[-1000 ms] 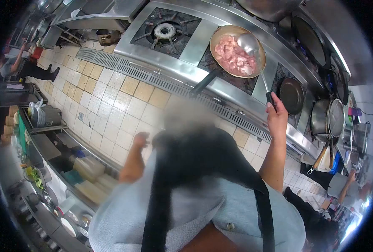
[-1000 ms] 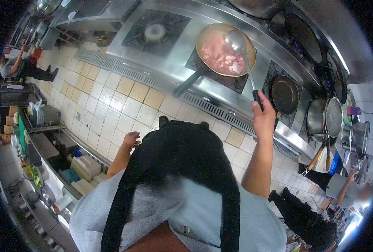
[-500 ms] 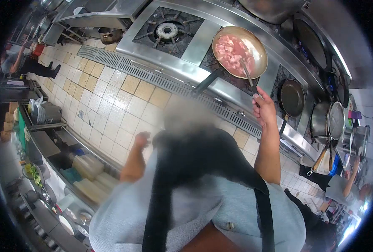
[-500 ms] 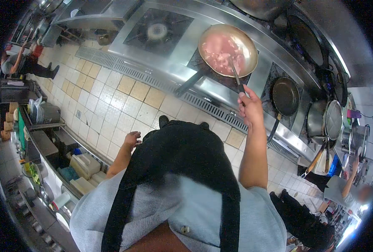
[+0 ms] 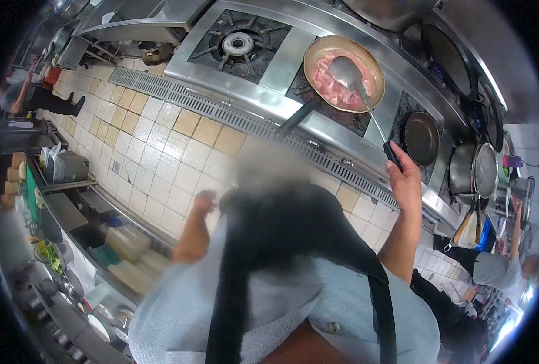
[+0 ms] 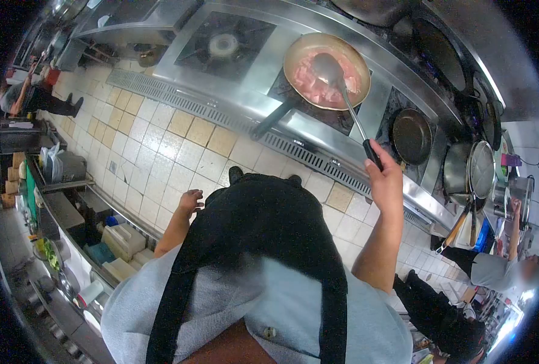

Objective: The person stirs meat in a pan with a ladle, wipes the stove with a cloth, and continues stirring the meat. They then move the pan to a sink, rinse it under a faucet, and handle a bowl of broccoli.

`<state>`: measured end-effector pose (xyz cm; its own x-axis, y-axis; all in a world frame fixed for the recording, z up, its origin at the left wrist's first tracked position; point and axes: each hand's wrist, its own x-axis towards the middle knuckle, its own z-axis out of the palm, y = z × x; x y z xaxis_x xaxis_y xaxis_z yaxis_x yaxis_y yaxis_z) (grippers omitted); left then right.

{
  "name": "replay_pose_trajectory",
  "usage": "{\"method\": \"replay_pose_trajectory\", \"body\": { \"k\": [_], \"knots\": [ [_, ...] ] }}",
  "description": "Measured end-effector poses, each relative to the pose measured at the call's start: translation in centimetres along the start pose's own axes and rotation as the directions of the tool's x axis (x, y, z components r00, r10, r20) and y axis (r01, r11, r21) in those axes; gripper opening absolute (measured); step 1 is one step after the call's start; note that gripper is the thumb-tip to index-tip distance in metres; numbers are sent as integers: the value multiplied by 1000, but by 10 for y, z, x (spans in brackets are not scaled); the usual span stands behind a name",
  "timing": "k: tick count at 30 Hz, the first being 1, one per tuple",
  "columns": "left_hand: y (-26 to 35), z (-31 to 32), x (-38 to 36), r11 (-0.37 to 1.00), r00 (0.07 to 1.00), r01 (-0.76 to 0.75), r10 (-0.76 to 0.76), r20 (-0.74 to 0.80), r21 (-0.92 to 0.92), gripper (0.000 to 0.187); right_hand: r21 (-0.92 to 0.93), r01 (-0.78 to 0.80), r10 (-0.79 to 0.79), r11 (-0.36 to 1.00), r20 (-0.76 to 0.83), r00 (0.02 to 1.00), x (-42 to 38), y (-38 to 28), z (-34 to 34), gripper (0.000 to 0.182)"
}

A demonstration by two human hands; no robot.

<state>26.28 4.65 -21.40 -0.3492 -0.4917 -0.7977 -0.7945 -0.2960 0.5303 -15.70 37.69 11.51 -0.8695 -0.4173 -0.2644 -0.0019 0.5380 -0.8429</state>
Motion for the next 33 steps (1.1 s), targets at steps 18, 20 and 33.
{"method": "replay_pose_trajectory", "body": {
  "k": [18,20,33],
  "knots": [
    [-44,0,29,993,995,-101,100,23,59,44,-653,177,-404,736,-213,890,36,43,15,40],
    [-58,0,38,991,992,-123,122,21,45,45,-413,85,-177,907,-191,966,40,42,25,40],
    [-50,-1,35,985,989,-148,146,32,92,44,288,-173,162,942,59,985,13,6,32,43]
  ]
}}
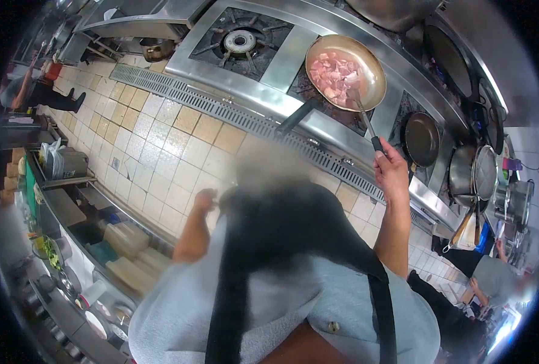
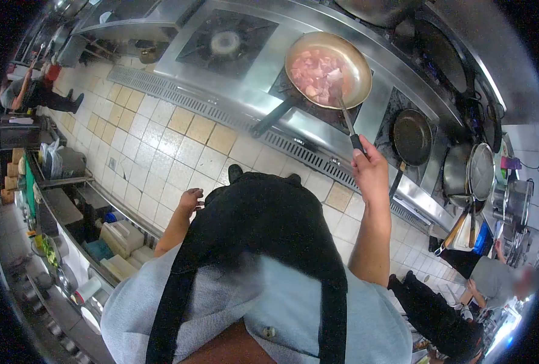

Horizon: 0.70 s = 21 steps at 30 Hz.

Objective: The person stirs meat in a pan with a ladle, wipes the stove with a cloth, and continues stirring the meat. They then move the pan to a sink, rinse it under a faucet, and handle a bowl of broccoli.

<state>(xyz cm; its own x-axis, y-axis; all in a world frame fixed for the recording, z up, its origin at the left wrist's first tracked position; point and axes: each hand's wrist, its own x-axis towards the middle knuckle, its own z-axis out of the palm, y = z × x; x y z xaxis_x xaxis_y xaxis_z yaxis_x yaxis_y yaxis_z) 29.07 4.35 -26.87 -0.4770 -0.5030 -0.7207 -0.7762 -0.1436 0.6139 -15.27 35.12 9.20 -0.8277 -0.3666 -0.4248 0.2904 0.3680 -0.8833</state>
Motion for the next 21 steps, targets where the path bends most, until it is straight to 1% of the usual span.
{"method": "replay_pose_trajectory", "body": {
  "k": [1,2,3,4,5,6,7,8,9,10,11,12,13,14,15,16,17,18,19,20,21],
  "knots": [
    [17,1,-10,1000,1000,-1,1,2,1,44,-67,48,-48,997,-11,999,-1,0,-2,42],
    [52,2,-30,981,990,134,-139,-21,-141,44,-67,47,-48,997,-12,999,-3,-1,-4,42],
    [76,2,-44,924,961,259,-276,-23,-281,44,-185,122,-131,975,-36,991,-4,-3,-6,40],
    [60,1,-34,924,961,259,-276,-23,-281,44,-302,191,-216,934,-50,975,-6,-5,-8,39],
    [28,0,-15,977,987,151,-157,-30,-150,44,-302,191,-216,934,-51,975,-8,-7,-9,39],
    [10,-1,-5,999,999,37,-37,-21,-17,45,-323,214,-241,922,-47,969,-10,-10,-11,38],
    [18,-1,-9,999,999,36,-36,-20,-16,45,-345,236,-267,908,-43,963,-11,-12,-11,38],
    [28,-1,-15,996,997,72,-74,-20,-57,45,-346,237,-268,908,-44,963,-8,-9,-15,38],
    [39,-1,-21,989,994,108,-111,-19,-97,46,-399,323,-372,858,-49,927,-2,-2,-20,38],
    [33,-2,-16,989,994,108,-110,-19,-97,46,-452,402,-472,796,-47,880,1,1,-23,38],
    [12,-3,-3,998,999,44,-45,-14,-49,46,-452,403,-472,796,-47,880,1,-3,-22,38],
    [1,-4,4,1000,1000,-20,20,-6,-1,46,-505,350,-447,789,-83,891,0,-8,-21,38],
    [6,-4,2,1000,1000,-19,19,-5,-1,46,-554,292,-423,779,-120,898,0,-12,-20,37],
    [11,-5,0,992,995,98,-97,17,-75,52,-554,292,-423,779,-121,898,3,-10,-20,37],
    [16,-6,-1,966,977,213,-209,46,-146,61,-599,271,-451,753,-171,876,8,-7,-20,38],
    [13,-5,-1,966,977,212,-208,46,-146,61,-641,246,-480,727,-218,850,13,-2,-19,38],
    [8,-3,0,991,994,110,-110,5,-79,52,-641,246,-480,727,-218,850,20,5,-20,38],
    [2,-1,1,1000,1000,9,-9,-28,-8,46,-701,254,-531,666,-207,822,29,15,-23,38],
    [-1,-1,2,1000,1000,9,-10,-27,-9,46,-756,257,-579,602,-191,793,38,25,-24,38],
    [-3,-1,2,1000,1000,-10,10,-19,-18,46,-757,256,-578,602,-191,793,49,36,-22,38],
    [-6,-1,2,999,1000,-30,29,-10,-26,46,-596,247,-439,764,-198,877,61,47,-20,39]
  ]
}}
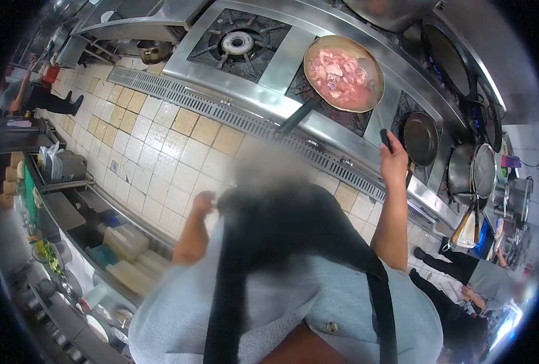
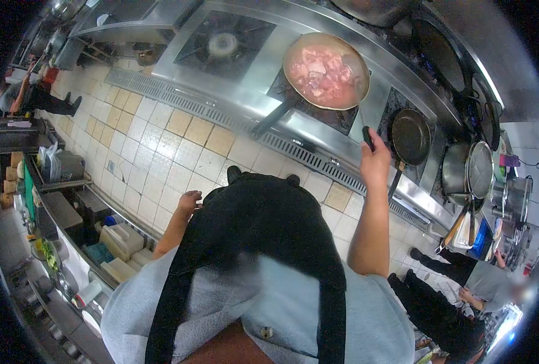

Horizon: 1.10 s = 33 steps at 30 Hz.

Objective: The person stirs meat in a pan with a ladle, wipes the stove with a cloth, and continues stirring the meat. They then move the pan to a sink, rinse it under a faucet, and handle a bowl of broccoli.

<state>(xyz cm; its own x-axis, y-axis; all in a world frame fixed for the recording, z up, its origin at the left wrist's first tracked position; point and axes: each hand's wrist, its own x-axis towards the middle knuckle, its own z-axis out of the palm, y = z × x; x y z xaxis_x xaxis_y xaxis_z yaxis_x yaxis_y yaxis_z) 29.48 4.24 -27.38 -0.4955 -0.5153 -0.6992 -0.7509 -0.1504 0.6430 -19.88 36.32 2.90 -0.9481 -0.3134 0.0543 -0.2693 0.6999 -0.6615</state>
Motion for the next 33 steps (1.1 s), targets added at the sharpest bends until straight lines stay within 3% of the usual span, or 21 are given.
{"method": "replay_pose_trajectory", "body": {
  "k": [1,2,4,5,6,9,12,14,16,18,19,22,23,25,27,29,33],
  "knots": [
    [-8,0,4,1000,1000,-1,1,1,2,46,186,-131,111,974,117,987,2,4,6,40],
    [-16,-1,8,998,999,-52,52,8,-26,47,384,-339,271,859,221,937,-3,-17,9,43],
    [-12,-5,8,993,995,-102,103,16,-52,48,453,-419,307,787,301,903,-9,-40,7,43],
    [12,-8,-2,975,996,92,-87,34,-202,41,509,-495,331,704,382,863,-12,-47,5,43],
    [34,-9,-12,898,960,279,-268,81,-340,37,510,-495,333,704,378,864,-15,-52,4,43],
    [47,-14,-14,911,943,321,-332,2,-260,29,511,-489,326,707,378,867,-28,-60,0,43],
    [50,-31,-12,937,967,255,-251,49,-238,28,434,-390,277,813,301,913,-43,-60,-10,42],
    [55,-40,-6,931,960,280,-279,39,-233,27,301,-204,156,932,178,972,-54,-63,-22,40],
    [67,-51,-6,926,951,306,-307,30,-223,27,286,-175,138,942,148,979,-67,-73,-33,40],
    [89,-64,-13,944,955,298,-294,46,-143,47,256,-64,38,965,103,994,-78,-85,-44,40],
    [84,-69,-6,946,955,296,-292,52,-133,47,255,-71,48,964,96,994,-84,-87,-47,40],
    [12,-94,55,987,992,42,-60,110,157,44,186,-69,56,980,76,996,-97,-87,-47,38],
    [39,-95,42,986,992,42,-61,114,162,44,185,-76,63,980,74,995,-99,-88,-43,38],
    [96,-92,17,931,936,344,-350,-27,-124,35,-99,-9,15,995,56,998,-98,-89,-35,39],
    [90,-94,27,953,956,290,-292,-9,-82,39,-117,35,-33,992,17,999,-92,-85,-24,41],
    [90,-90,33,976,982,181,-187,40,122,42,-187,-56,58,981,9,998,-81,-78,-16,41],
    [109,-55,23,990,988,138,-137,68,-6,44,-205,52,-67,977,-62,996,-56,-54,-7,40]
  ]
}}
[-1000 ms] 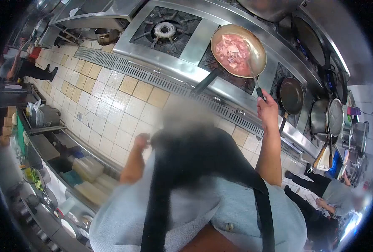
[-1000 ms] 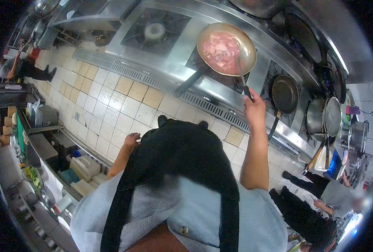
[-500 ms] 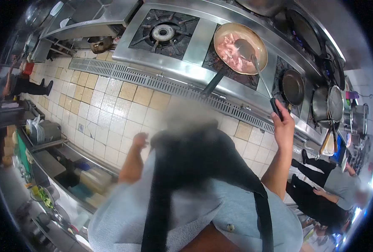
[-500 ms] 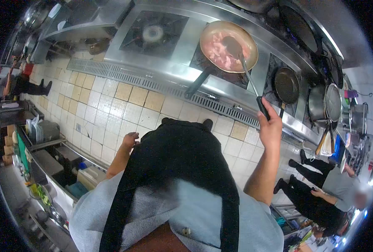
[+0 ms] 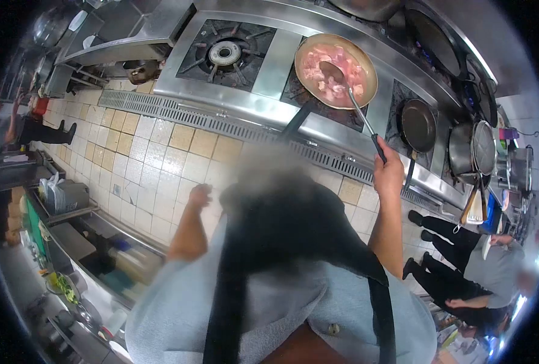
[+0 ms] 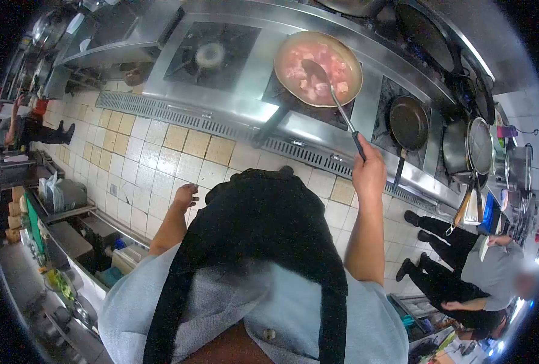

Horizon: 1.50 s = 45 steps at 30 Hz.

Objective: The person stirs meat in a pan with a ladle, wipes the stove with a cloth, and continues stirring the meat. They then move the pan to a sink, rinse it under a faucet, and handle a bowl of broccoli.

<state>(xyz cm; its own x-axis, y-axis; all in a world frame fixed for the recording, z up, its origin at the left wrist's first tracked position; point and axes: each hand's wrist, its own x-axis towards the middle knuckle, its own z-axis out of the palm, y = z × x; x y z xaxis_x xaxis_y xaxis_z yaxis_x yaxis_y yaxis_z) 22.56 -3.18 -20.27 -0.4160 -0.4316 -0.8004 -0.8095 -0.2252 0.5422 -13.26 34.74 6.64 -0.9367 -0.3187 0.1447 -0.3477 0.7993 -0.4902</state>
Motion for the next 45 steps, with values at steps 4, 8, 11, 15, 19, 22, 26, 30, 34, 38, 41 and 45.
{"method": "replay_pose_trajectory", "body": {
  "k": [4,8,11,15,19,22,26,30,34,38,41,45],
  "knots": [
    [8,40,-10,995,998,33,-38,-43,-98,43,66,33,-33,997,1,999,20,19,2,41],
    [-82,56,34,971,974,-226,224,31,73,44,171,22,-21,985,-5,1000,32,28,-10,42],
    [-133,51,59,906,963,-268,237,132,327,47,152,80,-67,985,-89,994,39,39,-7,40],
    [-50,56,-2,988,990,143,-143,-6,51,43,354,-85,57,931,90,994,45,55,18,38],
    [11,57,-18,982,983,150,-160,-93,-112,40,591,-506,255,629,457,852,40,21,10,41],
    [39,63,-16,988,986,140,-144,-83,-59,43,659,-610,237,440,570,787,38,20,5,42],
    [44,65,-2,995,997,59,-62,-42,-75,46,627,-565,228,536,537,812,32,18,-13,42],
    [3,64,27,991,994,-106,107,-4,85,44,591,-444,152,674,477,866,28,41,-28,40],
    [24,69,0,995,995,95,-94,-38,19,41,555,-266,120,789,284,951,36,44,-40,39],
    [21,66,3,989,992,124,-123,-23,79,39,460,-92,45,883,112,993,53,46,-29,39],
    [33,69,-1,995,994,97,-95,-59,32,40,332,-77,53,940,80,995,61,48,-6,40],
    [54,73,-5,987,990,106,-115,-77,-117,43,569,-391,172,723,400,900,65,56,21,40]
  ]
}}
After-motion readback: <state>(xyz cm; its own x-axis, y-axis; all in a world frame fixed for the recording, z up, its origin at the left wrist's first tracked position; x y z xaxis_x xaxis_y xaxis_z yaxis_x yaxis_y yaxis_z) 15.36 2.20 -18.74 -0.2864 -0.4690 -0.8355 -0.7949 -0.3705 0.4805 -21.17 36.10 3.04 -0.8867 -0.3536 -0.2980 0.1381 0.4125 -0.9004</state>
